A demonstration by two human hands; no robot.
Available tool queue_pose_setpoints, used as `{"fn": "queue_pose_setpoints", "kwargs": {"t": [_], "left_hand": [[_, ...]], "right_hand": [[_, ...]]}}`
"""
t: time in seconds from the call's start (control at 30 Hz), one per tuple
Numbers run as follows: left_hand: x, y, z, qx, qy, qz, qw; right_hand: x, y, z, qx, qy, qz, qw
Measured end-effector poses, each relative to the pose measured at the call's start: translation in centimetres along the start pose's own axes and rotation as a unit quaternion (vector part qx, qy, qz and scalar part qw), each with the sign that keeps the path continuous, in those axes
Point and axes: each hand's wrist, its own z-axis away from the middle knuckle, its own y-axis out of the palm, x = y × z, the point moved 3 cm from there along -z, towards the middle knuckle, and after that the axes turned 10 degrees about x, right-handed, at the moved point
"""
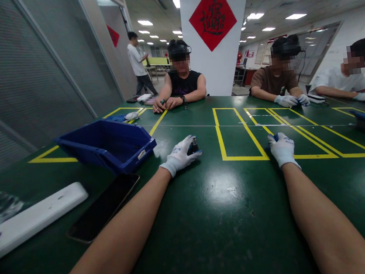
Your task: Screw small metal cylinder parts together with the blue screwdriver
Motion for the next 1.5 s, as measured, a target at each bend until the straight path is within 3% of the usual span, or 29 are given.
{"fn": "queue_pose_setpoints", "kwargs": {"t": [0.1, 0.3, 0.47, 0.73, 1.0, 1.2, 1.5], "left_hand": [[0.2, 0.2, -0.2, -0.007, -0.002, 0.02, 1.0], [0.6, 0.8, -0.6, 0.006, 0.009, 0.078, 0.997], [0.6, 0.8, -0.6, -0.004, 0.006, 0.096, 0.995], [0.4, 0.6, -0.3, -0.013, -0.006, 0.093, 0.996], [0.3, 0.3, -0.3, -0.036, -0.006, 0.099, 0.994], [-0.2, -0.7, -0.2, -0.124, -0.033, 0.166, 0.978], [-1.0, -0.7, -0.3, -0.178, 0.024, 0.18, 0.967]], "right_hand": [[-0.9, -0.4, -0.5, 0.011, 0.035, 0.068, 0.997], [-1.1, -0.4, -0.6, 0.052, 0.088, 0.093, 0.99], [-0.5, 0.1, -0.6, 0.137, 0.056, 0.128, 0.981], [-2.3, 0.7, -1.6, 0.075, 0.057, 0.128, 0.987], [-2.9, 1.2, -2.0, 0.084, 0.032, 0.101, 0.991], [-2.6, 1.1, -1.6, 0.056, 0.019, 0.096, 0.994], [-1.7, 1.4, -1.2, 0.054, 0.009, 0.1, 0.994]]}}
